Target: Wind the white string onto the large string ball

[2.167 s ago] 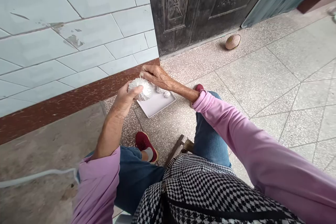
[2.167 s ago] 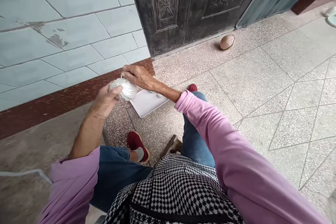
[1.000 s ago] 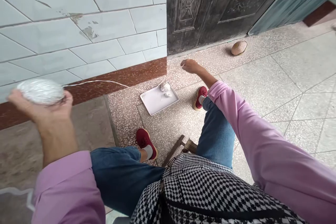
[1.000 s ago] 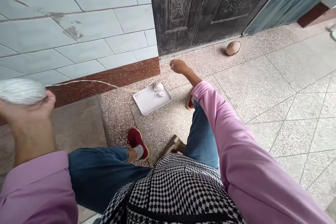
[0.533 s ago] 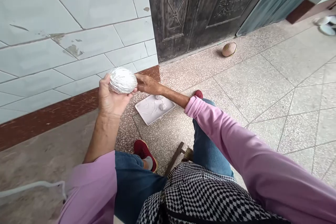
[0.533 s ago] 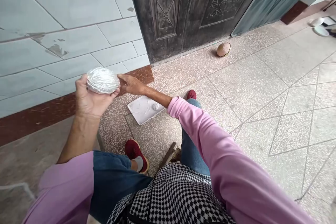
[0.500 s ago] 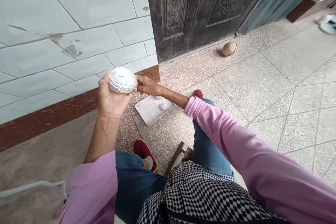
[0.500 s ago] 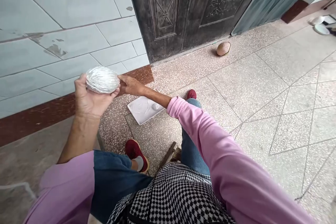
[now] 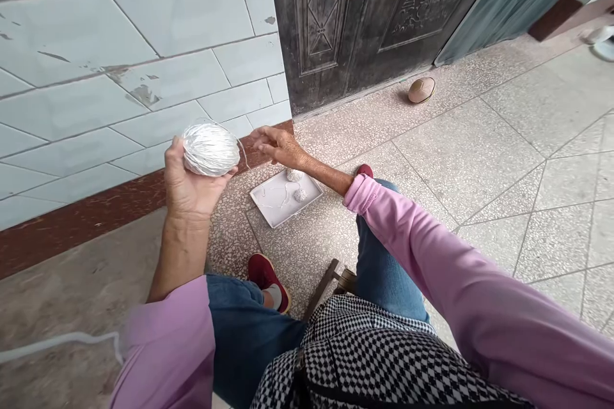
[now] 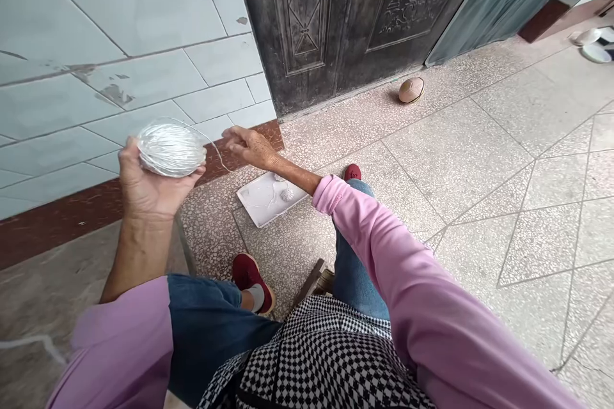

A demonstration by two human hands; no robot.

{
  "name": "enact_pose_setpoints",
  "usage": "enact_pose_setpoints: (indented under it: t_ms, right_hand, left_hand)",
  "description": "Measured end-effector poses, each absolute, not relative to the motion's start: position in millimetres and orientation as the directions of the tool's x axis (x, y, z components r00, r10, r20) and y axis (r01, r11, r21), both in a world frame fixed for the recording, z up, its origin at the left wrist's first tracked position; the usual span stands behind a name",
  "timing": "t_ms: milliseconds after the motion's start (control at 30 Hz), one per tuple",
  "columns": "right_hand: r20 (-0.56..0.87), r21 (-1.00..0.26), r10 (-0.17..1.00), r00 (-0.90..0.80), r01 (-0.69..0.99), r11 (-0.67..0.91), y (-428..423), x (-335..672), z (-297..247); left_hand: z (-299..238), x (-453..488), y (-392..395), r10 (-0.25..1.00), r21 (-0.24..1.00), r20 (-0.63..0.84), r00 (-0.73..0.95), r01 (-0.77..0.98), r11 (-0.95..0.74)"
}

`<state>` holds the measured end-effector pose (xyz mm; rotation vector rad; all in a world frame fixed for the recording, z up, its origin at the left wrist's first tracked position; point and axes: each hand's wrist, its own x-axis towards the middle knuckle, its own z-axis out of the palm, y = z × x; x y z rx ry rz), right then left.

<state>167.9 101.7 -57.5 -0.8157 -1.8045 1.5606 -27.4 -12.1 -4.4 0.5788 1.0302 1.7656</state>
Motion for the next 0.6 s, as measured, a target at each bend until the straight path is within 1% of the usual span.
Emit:
enact_pose_setpoints:
  t_ms: [100, 167, 300, 367, 433, 500, 600]
  right_hand:
    - [0.075, -0.995, 0.744, -0.664, -0.006, 0.096, 101.2, 159.2, -60.5]
    - [0.103, -0.993, 0.732, -0.674, -0.021, 0.120, 99.4, 152.7, -64.5]
    - [0.130, -0.981, 0.781, -0.611, 0.033, 0.189, 102.1, 147.3, -72.2]
    - [0.111, -0.988, 0.787, -0.606, 0.018, 0.153, 104.7, 147.5, -73.3]
    - [0.068, -0.996, 0.775, -0.628, 0.003, 0.090, 104.2, 147.8, -71.1]
    - [0.036, -0.993, 0.750, -0.660, 0.059, 0.100, 98.1, 148.2, -65.5]
    - [0.035, -0.937, 0.699, -0.715, 0.219, 0.271, 80.1, 150.9, -53.3]
  left_hand:
    - [-4.5, -28.9, -15.1, 0.939, 0.849, -0.086, -0.333, -0.518, -0.106]
    - [-5.2, -28.2, -15.4, 0.952, 0.848, -0.090, -0.291, -0.523, -0.079]
    - [-7.6, -29.9, -15.3, 0.970, 0.864, -0.076, -0.232, -0.500, -0.052]
    - [-7.1, -31.6, -15.0, 0.972, 0.866, -0.074, -0.223, -0.498, -0.048]
    - [-4.5, -31.5, -14.1, 0.964, 0.858, -0.086, -0.251, -0.510, -0.056]
    - [-0.6, -28.0, -12.3, 0.946, 0.853, -0.101, -0.307, -0.516, -0.077]
    - [2.8, -17.7, -8.3, 0.923, 0.865, -0.115, -0.367, -0.493, -0.088]
